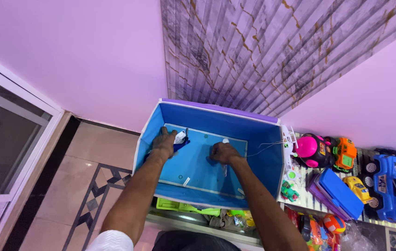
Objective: The person empties a blue storage bin, removes various items including toys and a pencil case, and then places them back into the bin. The person handles a toy helicopter, a pencil case, and other small items, organizing them within the bin.
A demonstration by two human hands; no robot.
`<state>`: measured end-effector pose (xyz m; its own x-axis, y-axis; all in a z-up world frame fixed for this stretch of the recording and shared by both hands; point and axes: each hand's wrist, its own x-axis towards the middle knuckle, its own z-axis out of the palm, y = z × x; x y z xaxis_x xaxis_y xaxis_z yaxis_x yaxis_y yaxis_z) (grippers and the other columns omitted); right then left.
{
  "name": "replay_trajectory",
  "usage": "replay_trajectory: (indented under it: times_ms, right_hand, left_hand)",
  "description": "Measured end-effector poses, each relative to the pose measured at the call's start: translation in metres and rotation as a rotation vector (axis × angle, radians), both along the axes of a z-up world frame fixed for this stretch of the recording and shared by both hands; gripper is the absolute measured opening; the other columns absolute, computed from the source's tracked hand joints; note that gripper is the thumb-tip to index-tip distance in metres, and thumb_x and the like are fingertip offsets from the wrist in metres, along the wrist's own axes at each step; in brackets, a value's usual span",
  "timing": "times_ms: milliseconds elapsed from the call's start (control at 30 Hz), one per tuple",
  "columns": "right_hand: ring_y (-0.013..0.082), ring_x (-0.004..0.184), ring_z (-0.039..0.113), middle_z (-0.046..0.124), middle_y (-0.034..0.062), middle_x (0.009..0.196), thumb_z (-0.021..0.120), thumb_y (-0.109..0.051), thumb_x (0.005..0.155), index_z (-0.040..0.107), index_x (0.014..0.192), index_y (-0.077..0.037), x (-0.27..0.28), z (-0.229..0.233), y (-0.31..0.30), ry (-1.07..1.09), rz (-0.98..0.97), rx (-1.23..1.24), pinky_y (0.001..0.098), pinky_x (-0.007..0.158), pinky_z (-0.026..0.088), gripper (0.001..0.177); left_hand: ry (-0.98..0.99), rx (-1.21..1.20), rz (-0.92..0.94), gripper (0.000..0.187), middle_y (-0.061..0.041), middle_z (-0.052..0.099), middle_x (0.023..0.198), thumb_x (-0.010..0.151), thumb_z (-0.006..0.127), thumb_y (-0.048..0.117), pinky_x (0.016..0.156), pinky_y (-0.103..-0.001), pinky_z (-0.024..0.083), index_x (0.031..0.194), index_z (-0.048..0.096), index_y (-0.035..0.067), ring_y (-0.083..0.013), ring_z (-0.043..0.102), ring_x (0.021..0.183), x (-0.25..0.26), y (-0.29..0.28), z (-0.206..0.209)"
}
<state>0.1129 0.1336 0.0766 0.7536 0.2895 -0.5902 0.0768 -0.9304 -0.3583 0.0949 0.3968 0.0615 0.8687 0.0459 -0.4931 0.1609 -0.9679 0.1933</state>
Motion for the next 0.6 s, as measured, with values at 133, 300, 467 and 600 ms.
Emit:
replay_trajectory:
  times_ms: [133,300,467,600]
  right_hand:
    - [0.0273,0.101,0.073,0.077,0.0114,0.103,0.076,-0.036,0.086,0.077,0.102,-0.011,-0.002,-0.005,0.002,0.017,-0.016,0.021,0.0414,0.091,0.056,0.029]
    - [0.0263,0.099,0.073,0.078,0.0104,0.102,0.075,-0.030,0.086,0.078,0.100,-0.012,-0.003,-0.020,-0.002,-0.008,0.018,0.088,0.0412,0.089,0.057,0.023]
    - [0.0230,0.092,0.075,0.078,0.0093,0.096,0.070,-0.022,0.087,0.078,0.098,-0.012,0.003,-0.030,-0.011,0.033,0.017,0.138,0.0399,0.087,0.059,0.017]
    - [0.0165,0.095,0.072,0.076,-0.0010,0.100,0.071,-0.027,0.087,0.080,0.102,-0.016,0.010,-0.021,-0.020,0.178,0.061,0.203,0.0364,0.084,0.056,0.021]
  left_hand:
    - [-0.096,0.011,-0.044,0.070,-0.018,0.052,0.141,0.075,0.087,0.010,0.100,-0.044,0.055,0.138,0.057,0.014,-0.0355,0.062,0.123,0.000,-0.002,-0.014]
    - [-0.035,-0.009,-0.017,0.051,-0.018,0.069,0.129,0.073,0.086,0.010,0.103,-0.042,0.055,0.122,0.072,0.009,-0.0339,0.066,0.122,0.002,0.005,-0.011]
    - [0.103,-0.020,0.033,0.064,-0.017,0.071,0.129,0.067,0.091,0.022,0.103,-0.041,0.055,0.126,0.068,0.008,-0.0317,0.068,0.122,0.010,-0.001,0.002]
    - [0.207,-0.406,0.129,0.083,-0.017,0.068,0.122,0.056,0.098,0.028,0.096,-0.040,0.055,0.127,0.064,0.003,-0.0312,0.067,0.113,0.023,0.000,0.006]
